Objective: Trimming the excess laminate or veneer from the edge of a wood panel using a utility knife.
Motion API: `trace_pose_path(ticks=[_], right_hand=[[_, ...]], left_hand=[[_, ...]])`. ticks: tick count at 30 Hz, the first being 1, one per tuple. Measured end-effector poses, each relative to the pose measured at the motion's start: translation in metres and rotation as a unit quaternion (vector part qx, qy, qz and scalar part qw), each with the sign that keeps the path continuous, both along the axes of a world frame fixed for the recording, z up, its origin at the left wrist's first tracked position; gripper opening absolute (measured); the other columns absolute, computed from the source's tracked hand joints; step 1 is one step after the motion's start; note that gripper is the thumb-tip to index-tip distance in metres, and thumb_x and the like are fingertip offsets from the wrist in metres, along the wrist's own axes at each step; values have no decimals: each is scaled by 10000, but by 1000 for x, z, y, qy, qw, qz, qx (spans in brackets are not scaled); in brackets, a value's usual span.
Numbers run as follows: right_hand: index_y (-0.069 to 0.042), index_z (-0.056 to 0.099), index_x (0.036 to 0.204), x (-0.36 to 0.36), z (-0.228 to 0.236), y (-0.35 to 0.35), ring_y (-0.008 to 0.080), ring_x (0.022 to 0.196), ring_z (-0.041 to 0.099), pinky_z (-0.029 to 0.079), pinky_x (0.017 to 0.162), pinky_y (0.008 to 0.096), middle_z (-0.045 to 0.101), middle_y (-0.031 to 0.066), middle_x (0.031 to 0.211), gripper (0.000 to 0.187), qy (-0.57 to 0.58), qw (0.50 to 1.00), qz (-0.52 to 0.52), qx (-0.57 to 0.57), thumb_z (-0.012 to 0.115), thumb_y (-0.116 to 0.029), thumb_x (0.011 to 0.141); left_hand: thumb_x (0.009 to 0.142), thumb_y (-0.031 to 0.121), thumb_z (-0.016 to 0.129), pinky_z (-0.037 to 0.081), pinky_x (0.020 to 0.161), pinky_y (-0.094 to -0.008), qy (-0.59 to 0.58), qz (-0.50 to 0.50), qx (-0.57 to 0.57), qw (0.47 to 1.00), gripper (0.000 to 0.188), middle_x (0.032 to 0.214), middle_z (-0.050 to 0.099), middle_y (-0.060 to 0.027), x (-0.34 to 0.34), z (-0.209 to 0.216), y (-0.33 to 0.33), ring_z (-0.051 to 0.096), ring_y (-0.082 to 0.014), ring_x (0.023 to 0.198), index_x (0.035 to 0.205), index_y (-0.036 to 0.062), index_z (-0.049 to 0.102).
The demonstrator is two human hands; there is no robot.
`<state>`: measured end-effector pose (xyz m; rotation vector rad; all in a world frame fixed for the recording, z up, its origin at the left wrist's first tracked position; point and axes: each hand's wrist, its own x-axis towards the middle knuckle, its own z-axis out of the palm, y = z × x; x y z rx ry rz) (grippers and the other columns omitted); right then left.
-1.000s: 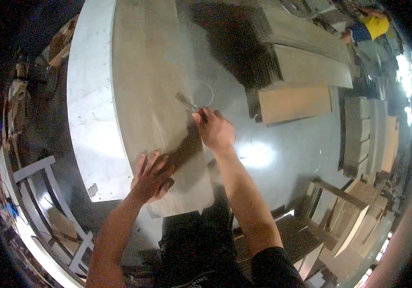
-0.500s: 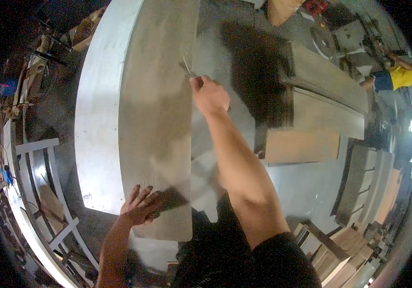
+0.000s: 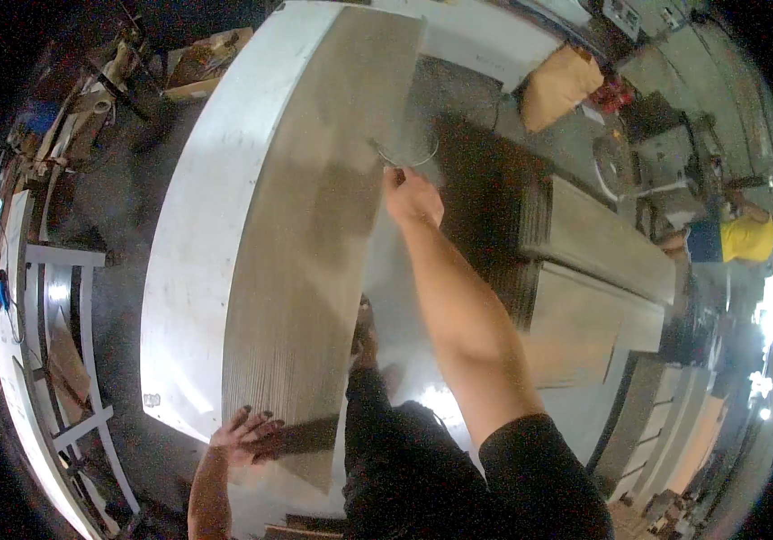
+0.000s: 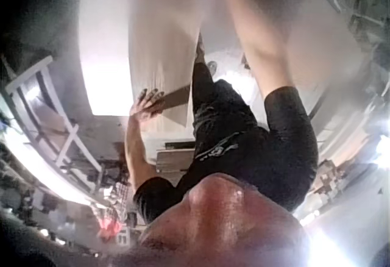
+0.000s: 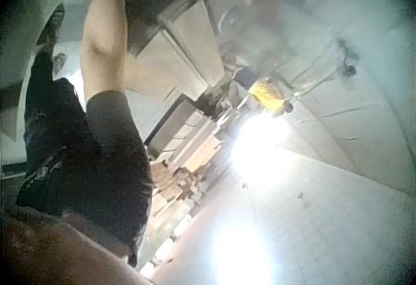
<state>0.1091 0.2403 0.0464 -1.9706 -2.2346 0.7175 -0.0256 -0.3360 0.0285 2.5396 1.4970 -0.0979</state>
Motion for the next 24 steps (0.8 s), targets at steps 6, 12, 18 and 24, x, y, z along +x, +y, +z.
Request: trace_pose_path(ticks=[6, 12, 18, 24], right_hand=[[-284, 556, 1460, -34, 1, 92, 367, 1238, 634, 513, 1026, 500, 654, 159, 1355, 577, -50, 999, 14, -15, 394, -613, 1015], [-249, 616, 1390, -67, 7, 212, 384, 1205, 652, 524, 1011, 501, 686, 160, 1303, 595, -31, 999, 15, -7, 408, -650, 1002], [-224, 641, 1355, -93, 2, 304, 382, 1195, 657, 529, 1004, 499, 683, 169, 1303, 611, -23, 999, 33, -7, 404, -657, 995], [-212, 640, 1352, -120, -3, 406, 393, 1199, 647, 520, 1011, 494, 690, 175, 1282, 633, -4, 1000, 5, 2, 425, -673, 977]], left_hand=[[916, 763, 434, 40, 1284, -577, 105, -49, -21, 993, 668, 1576, 449, 74, 3, -6, -6, 355, -222, 1503, 1529, 501, 409], [930, 643, 495, 61, 1283, -548, -2, 20, -108, 994, 651, 1624, 370, 50, 7, -3, -16, 217, -219, 1539, 1539, 421, 434], [897, 318, 574, 145, 1238, -637, -80, 99, -334, 934, 757, 1681, 276, -94, 17, 40, 17, 162, -301, 1576, 1612, 235, 338], [907, 346, 565, 88, 1238, -639, -49, 169, -515, 839, 762, 1686, 203, -112, 25, 78, 76, 139, -352, 1556, 1613, 246, 295]])
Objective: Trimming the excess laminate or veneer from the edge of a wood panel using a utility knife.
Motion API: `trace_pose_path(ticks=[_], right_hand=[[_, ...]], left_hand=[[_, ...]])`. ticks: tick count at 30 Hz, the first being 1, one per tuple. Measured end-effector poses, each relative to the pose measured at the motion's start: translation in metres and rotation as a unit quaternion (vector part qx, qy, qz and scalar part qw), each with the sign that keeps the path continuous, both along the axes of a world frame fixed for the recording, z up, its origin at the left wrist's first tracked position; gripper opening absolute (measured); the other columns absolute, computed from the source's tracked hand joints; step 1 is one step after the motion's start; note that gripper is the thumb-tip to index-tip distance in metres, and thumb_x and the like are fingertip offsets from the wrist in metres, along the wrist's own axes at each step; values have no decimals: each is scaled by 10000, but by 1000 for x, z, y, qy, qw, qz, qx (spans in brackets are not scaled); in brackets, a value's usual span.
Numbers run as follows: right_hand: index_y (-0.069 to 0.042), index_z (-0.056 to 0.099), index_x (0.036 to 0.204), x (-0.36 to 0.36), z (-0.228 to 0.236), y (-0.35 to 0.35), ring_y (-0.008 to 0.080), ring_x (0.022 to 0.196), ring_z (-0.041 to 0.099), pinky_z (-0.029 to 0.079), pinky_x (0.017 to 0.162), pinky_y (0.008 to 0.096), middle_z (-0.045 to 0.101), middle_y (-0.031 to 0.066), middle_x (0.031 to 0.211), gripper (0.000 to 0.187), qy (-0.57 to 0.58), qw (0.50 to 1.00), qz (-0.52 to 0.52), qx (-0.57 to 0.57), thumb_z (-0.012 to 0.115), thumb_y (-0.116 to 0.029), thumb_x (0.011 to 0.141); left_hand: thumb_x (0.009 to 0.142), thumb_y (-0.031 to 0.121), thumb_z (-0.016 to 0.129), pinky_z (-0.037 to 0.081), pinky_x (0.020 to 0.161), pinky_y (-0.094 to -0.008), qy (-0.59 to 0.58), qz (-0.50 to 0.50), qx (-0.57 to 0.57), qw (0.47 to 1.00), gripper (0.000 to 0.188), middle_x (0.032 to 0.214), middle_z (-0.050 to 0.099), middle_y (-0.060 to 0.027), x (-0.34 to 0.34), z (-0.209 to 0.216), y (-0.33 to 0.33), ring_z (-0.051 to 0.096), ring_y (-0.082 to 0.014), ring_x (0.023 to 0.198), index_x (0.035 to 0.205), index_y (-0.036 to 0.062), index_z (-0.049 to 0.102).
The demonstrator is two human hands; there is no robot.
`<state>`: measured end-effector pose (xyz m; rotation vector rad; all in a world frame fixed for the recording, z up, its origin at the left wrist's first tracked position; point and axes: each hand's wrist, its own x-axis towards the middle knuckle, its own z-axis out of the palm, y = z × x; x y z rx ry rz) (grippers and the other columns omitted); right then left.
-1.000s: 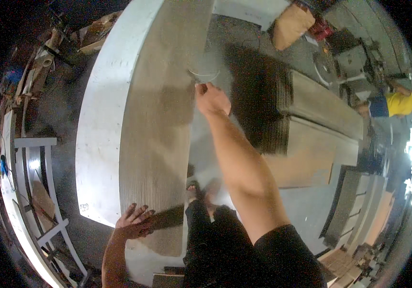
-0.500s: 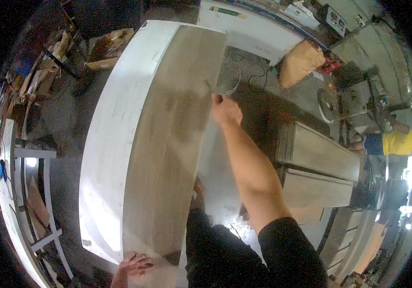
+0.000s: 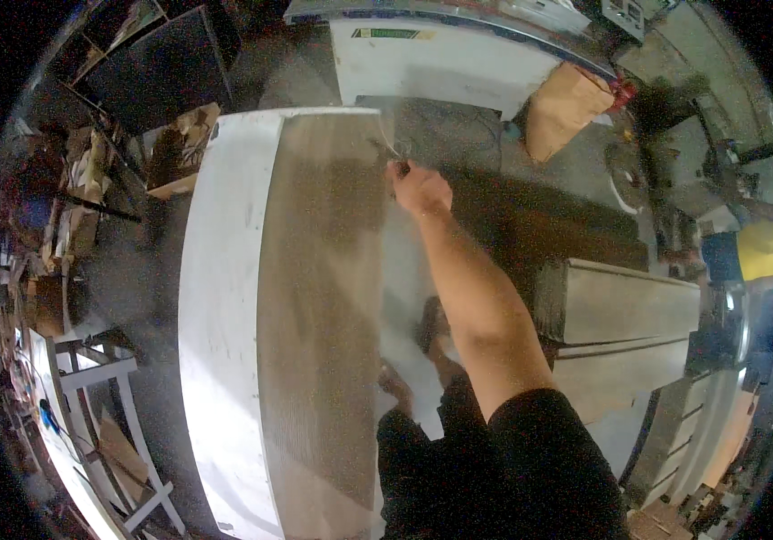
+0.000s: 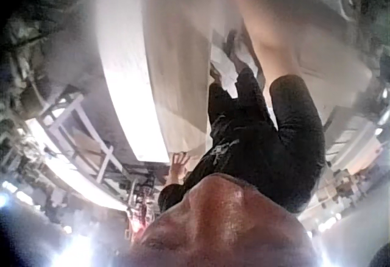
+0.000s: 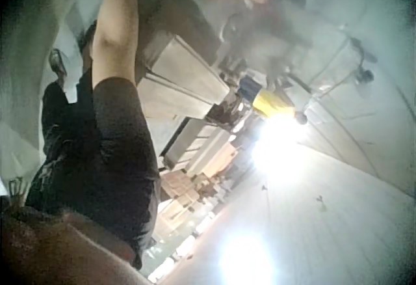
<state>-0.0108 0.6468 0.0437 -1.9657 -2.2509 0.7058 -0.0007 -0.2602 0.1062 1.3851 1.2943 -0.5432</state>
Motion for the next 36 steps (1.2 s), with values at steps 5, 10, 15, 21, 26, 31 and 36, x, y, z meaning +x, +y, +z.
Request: trace_pose_path(ticks=[5, 10, 15, 21, 26, 31, 36], right_hand=[[-202, 657, 1322, -22, 3, 77, 369, 1178, 667, 530, 995, 503, 700, 148, 1269, 628, 14, 1000, 15, -3, 422, -670, 976], [-148, 686, 1192, -20, 11, 121, 425, 1067, 672, 531, 912, 527, 725, 192, 1115, 553, 41, 988, 144, -21, 425, -606, 1023], [-117, 708, 1139, 20, -11, 130, 399, 1004, 702, 548, 865, 512, 736, 172, 1102, 490, 170, 970, 174, -29, 499, -546, 1025], [-48, 700, 1165, 105, -37, 78, 415, 1011, 705, 563, 858, 478, 726, 220, 1115, 438, 211, 948, 170, -170, 554, -439, 1033], [-56, 662, 1253, 159, -37, 70, 158, 679, 624, 517, 651, 331, 643, 76, 809, 463, 258, 899, 181, -304, 501, -455, 1085], [-48, 583, 1348, 142, 11, 124, 73, 663, 623, 510, 591, 241, 649, 30, 844, 443, 247, 849, -6, -468, 507, -404, 1095], [-45, 576, 1315, 92, 13, 197, 168, 702, 679, 537, 620, 341, 685, 85, 890, 405, 187, 917, 148, -321, 537, -375, 1084]], left_hand=[[922, 364, 559, 183, 1224, -601, 62, 115, -81, 988, 637, 1582, 376, -88, 17, 21, 44, 306, -312, 1475, 1531, 246, 415], [936, 383, 554, 278, 1210, -564, 154, 260, -113, 946, 531, 1479, 550, -63, 48, 3, 128, 474, -272, 1393, 1449, 246, 535], [921, 237, 602, 411, 1080, -546, 209, 406, 274, 846, 346, 1255, 667, -159, -1, -41, 450, 584, -402, 1188, 1230, 97, 673], [937, 269, 619, 205, 1222, -618, 276, 370, 467, 754, 572, 1588, 422, -156, -128, -52, 760, 355, -398, 1479, 1491, 174, 511], [971, 335, 569, 74, 1245, -657, 312, 335, 463, 759, 642, 1684, 281, -97, -178, -70, 905, 190, -370, 1566, 1582, 241, 396], [980, 372, 543, 67, 1249, -658, 314, 321, 456, 768, 634, 1692, 268, -70, -196, -68, 964, 174, -359, 1573, 1586, 275, 383], [983, 382, 550, 50, 1274, -623, 269, 368, 432, 778, 645, 1706, 228, -29, -207, -63, 995, 147, -314, 1584, 1594, 325, 350]])
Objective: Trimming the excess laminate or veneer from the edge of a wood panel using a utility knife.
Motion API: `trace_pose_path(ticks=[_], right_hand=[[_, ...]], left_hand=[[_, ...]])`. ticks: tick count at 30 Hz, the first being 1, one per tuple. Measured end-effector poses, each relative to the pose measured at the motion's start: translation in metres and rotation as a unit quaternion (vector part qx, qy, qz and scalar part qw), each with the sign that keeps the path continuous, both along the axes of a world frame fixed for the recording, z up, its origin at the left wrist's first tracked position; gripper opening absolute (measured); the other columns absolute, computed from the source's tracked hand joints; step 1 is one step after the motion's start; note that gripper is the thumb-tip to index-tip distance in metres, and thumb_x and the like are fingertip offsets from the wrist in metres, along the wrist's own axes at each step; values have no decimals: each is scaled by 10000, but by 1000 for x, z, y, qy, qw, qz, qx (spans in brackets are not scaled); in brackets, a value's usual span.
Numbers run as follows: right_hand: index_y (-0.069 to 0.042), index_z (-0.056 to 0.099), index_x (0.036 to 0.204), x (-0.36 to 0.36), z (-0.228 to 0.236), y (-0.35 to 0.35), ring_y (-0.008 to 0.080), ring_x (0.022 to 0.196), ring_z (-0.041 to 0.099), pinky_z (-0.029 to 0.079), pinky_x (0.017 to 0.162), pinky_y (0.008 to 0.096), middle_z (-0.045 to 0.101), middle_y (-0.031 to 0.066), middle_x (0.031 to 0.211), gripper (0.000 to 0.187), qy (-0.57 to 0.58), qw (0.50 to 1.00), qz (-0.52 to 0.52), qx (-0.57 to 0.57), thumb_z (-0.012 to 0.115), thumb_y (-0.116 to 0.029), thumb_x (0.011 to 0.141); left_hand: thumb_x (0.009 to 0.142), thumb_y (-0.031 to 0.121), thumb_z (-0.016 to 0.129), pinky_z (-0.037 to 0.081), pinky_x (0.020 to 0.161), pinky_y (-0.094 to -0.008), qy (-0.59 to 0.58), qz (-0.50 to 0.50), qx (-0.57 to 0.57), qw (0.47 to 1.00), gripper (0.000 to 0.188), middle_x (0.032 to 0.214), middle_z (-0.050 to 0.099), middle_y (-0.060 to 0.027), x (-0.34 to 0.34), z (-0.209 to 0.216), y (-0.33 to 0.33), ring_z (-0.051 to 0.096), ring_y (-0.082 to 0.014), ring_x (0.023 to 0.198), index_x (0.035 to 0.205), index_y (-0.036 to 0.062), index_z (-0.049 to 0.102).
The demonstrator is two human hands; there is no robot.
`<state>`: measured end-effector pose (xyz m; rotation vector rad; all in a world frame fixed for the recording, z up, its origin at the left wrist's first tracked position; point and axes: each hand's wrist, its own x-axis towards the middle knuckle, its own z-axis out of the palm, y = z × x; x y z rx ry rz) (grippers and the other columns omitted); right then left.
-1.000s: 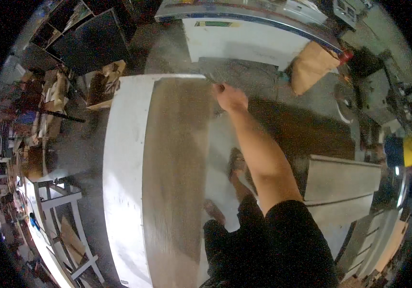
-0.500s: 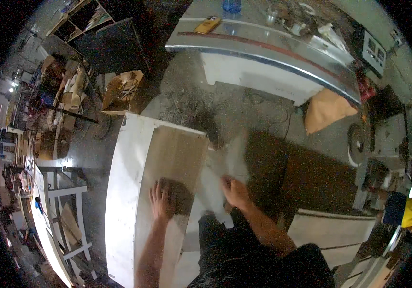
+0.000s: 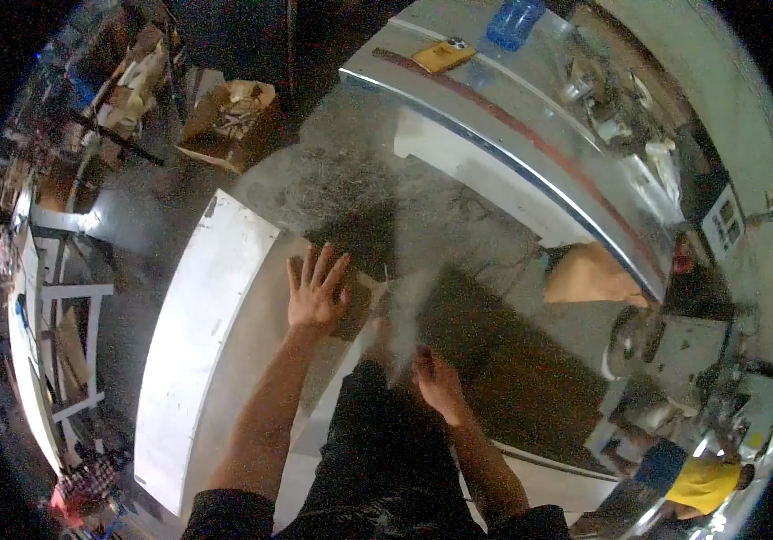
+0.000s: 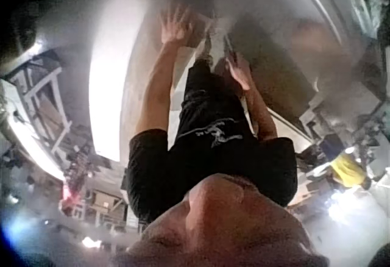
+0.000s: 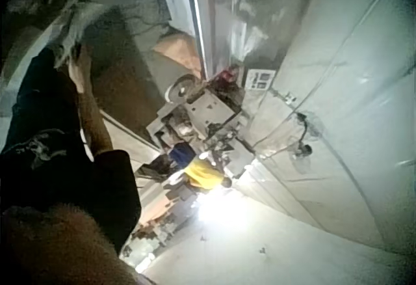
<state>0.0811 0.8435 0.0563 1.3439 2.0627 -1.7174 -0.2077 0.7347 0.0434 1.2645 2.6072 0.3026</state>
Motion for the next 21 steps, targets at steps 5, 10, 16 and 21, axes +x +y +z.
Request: trace_pose_path(ticks=[5, 10, 16, 21], right_hand=[[-67, 572, 1288, -91, 53, 61, 411, 777, 691, 539, 683, 499, 703, 204, 891, 349, -43, 959, 174, 220, 545, -332, 1063], [-74, 550, 1217, -161, 74, 95, 466, 841, 674, 527, 719, 566, 703, 236, 885, 311, -124, 900, 365, 204, 575, -317, 1025], [-78, 530, 1188, -168, 84, 101, 472, 875, 673, 529, 771, 587, 705, 224, 953, 265, -207, 862, 443, 131, 546, -291, 1031], [-81, 535, 1195, -141, 55, 103, 486, 862, 664, 533, 762, 590, 689, 231, 1031, 276, -232, 856, 437, 149, 554, -295, 1022]], left_hand=[[922, 416, 617, 77, 1274, -604, -37, 95, 45, 994, 753, 1689, 271, -46, -8, 0, -6, 198, -280, 1574, 1604, 255, 343], [887, 404, 640, 104, 1268, -607, -56, 112, 18, 992, 785, 1683, 284, -60, -13, 0, 2, 230, -259, 1565, 1598, 227, 358], [876, 403, 655, 140, 1252, -635, -55, 113, 44, 991, 742, 1658, 342, -67, -15, -12, 0, 270, -261, 1552, 1560, 223, 431], [854, 400, 673, 176, 1234, -648, -42, 124, 70, 989, 721, 1650, 363, -71, -14, -15, 2, 302, -264, 1543, 1528, 227, 483]])
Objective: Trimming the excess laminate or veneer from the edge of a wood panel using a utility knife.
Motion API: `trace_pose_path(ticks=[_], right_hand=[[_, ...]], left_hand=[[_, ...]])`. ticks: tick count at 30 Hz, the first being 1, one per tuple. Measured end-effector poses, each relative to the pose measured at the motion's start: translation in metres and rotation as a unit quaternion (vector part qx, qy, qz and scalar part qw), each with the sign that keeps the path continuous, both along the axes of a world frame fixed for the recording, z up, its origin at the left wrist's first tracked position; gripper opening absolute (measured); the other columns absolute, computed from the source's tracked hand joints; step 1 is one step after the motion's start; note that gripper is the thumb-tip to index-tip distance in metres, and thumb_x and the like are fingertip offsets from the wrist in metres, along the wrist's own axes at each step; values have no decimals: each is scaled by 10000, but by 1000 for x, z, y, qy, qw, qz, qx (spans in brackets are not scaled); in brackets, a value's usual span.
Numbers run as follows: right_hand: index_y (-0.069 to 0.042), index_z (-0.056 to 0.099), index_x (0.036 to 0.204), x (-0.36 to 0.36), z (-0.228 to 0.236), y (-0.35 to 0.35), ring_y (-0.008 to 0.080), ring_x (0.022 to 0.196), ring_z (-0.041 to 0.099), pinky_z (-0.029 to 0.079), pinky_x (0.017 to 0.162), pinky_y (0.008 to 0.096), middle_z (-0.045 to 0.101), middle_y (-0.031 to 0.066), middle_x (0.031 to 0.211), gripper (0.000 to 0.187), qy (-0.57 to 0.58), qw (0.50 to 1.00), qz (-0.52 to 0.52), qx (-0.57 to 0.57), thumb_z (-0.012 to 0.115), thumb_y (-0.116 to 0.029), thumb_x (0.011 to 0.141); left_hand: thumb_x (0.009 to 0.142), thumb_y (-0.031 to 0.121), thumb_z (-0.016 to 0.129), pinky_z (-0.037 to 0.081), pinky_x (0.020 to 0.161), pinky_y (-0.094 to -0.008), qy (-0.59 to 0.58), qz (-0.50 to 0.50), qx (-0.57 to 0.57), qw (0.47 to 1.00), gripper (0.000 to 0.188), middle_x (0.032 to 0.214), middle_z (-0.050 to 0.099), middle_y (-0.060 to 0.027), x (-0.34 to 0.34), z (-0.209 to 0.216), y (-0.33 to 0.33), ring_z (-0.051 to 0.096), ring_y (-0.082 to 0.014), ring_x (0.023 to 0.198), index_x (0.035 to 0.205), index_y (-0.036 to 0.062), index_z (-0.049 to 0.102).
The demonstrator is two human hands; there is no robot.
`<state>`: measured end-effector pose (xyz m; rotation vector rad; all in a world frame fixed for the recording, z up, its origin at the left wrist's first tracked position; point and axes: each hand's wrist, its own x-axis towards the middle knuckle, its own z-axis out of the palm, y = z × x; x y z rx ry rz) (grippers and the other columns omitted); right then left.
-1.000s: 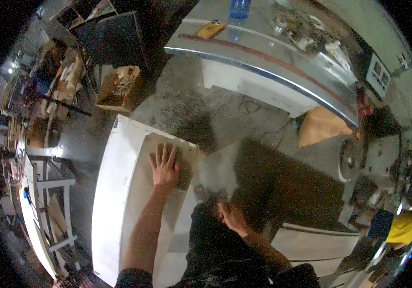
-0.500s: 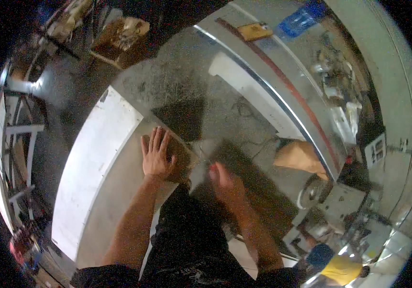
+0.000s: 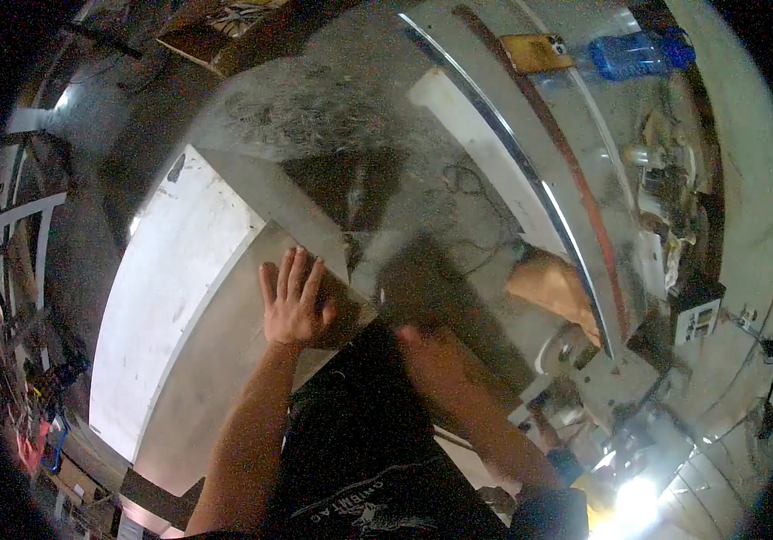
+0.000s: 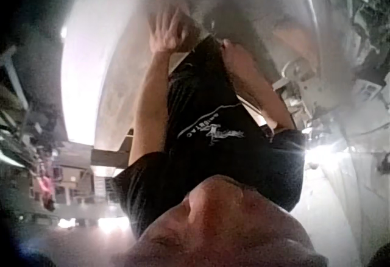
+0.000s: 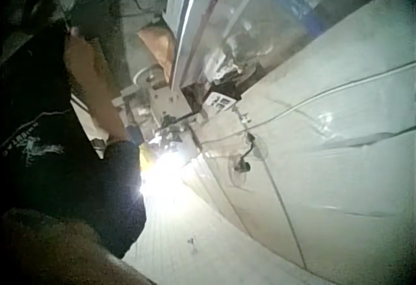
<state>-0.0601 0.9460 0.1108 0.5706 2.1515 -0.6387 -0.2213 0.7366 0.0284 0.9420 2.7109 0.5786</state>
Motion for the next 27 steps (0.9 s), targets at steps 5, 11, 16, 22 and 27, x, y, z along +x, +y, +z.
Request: trace_pose_path(ticks=[5, 11, 16, 22, 27], right_hand=[[-90, 545, 1213, 3, -37, 8, 480, 842, 662, 530, 743, 583, 690, 247, 984, 297, 18, 998, 56, -3, 577, -300, 1007], [-116, 565, 1219, 1, -41, 21, 485, 830, 659, 511, 721, 583, 686, 254, 832, 277, 47, 993, -109, -7, 560, -314, 1026], [-62, 564, 1262, 47, -63, 29, 489, 810, 660, 513, 723, 571, 697, 251, 889, 343, 5, 991, -130, 34, 528, -324, 1043], [-16, 561, 1272, 120, -98, -4, 336, 749, 706, 543, 707, 459, 692, 167, 870, 432, 156, 978, -134, -24, 527, -390, 1059], [1, 552, 1298, 124, -84, -50, 356, 888, 686, 564, 814, 462, 676, 187, 1100, 382, 171, 923, -309, -151, 626, -254, 1023]], left_hand=[[839, 392, 679, 164, 1237, -647, 2, -2, -14, 1000, 736, 1647, 368, -74, 1, 3, 1, 310, -267, 1539, 1529, 229, 482], [820, 393, 689, 151, 1242, -644, -25, -16, -46, 999, 776, 1646, 367, -78, 0, 6, 1, 310, -269, 1538, 1542, 222, 462], [819, 398, 685, 136, 1245, -647, -13, -14, -46, 999, 791, 1653, 350, -90, 2, 4, 1, 288, -284, 1546, 1551, 214, 446], [835, 382, 665, 128, 1246, -650, 5, -33, -43, 999, 786, 1652, 345, -120, 3, 7, 6, 276, -318, 1546, 1562, 198, 430], [866, 370, 641, 84, 1262, -625, 21, -28, -90, 995, 767, 1673, 298, -111, 8, 5, 0, 226, -308, 1566, 1572, 183, 408]])
